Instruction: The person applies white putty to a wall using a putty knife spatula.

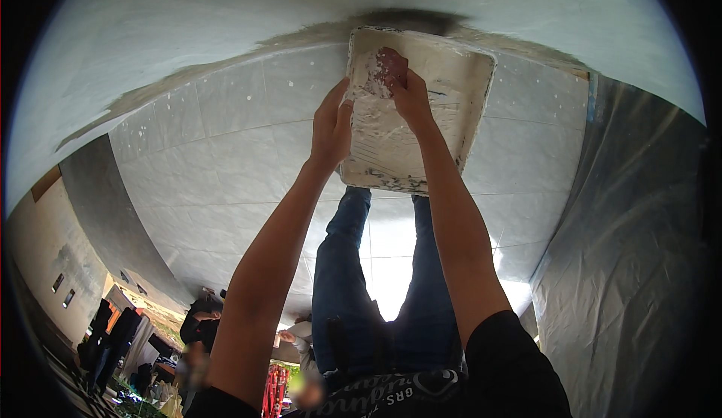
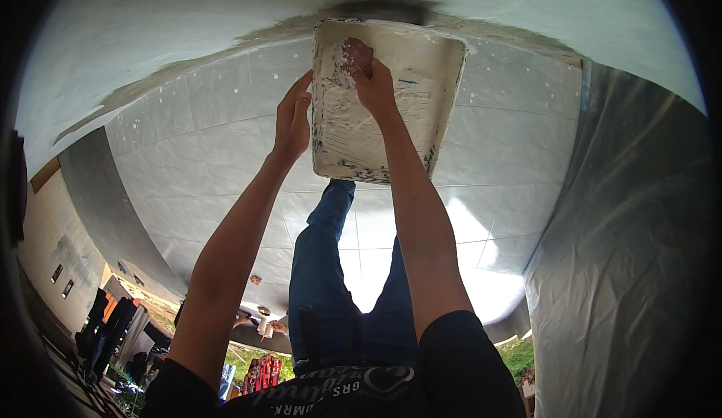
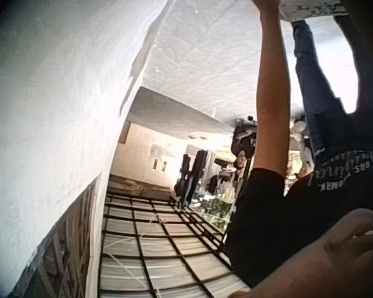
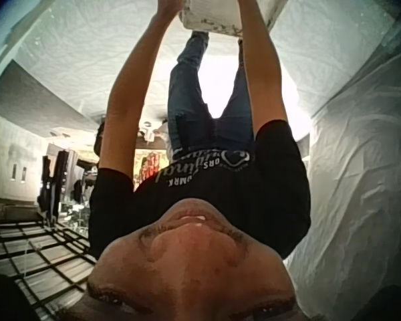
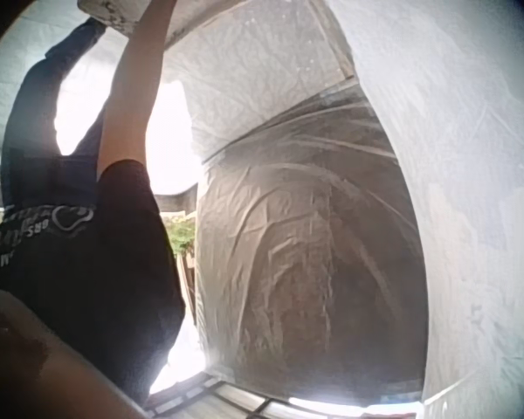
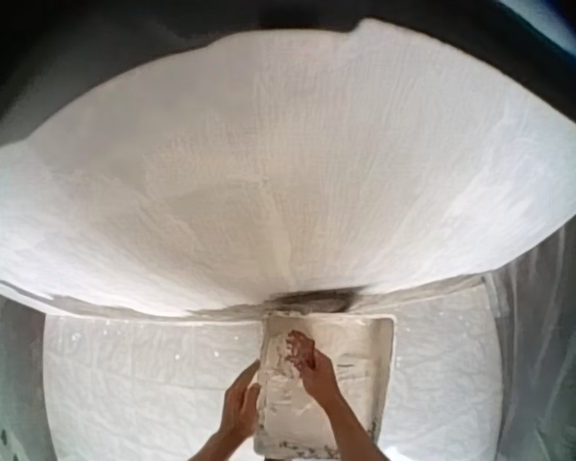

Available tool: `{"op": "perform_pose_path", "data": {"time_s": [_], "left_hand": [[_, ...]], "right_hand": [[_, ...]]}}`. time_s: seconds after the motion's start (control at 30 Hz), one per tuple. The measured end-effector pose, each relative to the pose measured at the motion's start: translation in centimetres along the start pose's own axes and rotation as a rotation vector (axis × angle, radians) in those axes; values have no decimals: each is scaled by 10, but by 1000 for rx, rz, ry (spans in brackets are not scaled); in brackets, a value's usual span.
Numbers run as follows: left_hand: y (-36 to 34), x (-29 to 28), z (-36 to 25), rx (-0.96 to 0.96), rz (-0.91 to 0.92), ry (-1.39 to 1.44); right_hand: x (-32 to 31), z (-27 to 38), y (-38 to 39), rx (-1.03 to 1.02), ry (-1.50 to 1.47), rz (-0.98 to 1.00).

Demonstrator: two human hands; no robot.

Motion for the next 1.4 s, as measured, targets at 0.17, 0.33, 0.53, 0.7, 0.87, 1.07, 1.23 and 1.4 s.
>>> {"op": "perform_pose_path", "data": {"time_s": [0.17, 0.33, 0.53, 0.7, 0.87, 1.07, 1.23, 1.4], "left_hand": [[-1, -9, -14, -10, -30, -33], [-11, -16, -62, 46, -97, -5], [-20, -7, -158, 143, -123, 74], [-25, 5, -262, 272, -227, 179], [-34, 36, -368, 427, -261, 265], [-50, 72, -477, 619, -206, 320], [-68, 102, -547, 780, -110, 393], [-69, 138, -599, 905, 1, 406]], "right_hand": [[-2, 7, 35, 172, -310, 158], [-30, 29, 75, 139, -599, 268], [-81, 82, 143, 73, -705, 374], [-132, 144, 203, -34, -755, 445], [-195, 208, 263, -146, -777, 477], [-267, 274, 322, -340, -864, 397], [-318, 317, 357, -481, -917, 296], [-369, 328, 386, -595, -954, 160]]}}
Point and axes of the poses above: each hand's wrist, its own y-axis away from the middle knuckle, its own x-axis out of the palm, z = x × y, the point moved 6 cm from there along -y, towards the middle knuckle, and after that the axes turned 14 degrees about x, right-handed, at the moved point
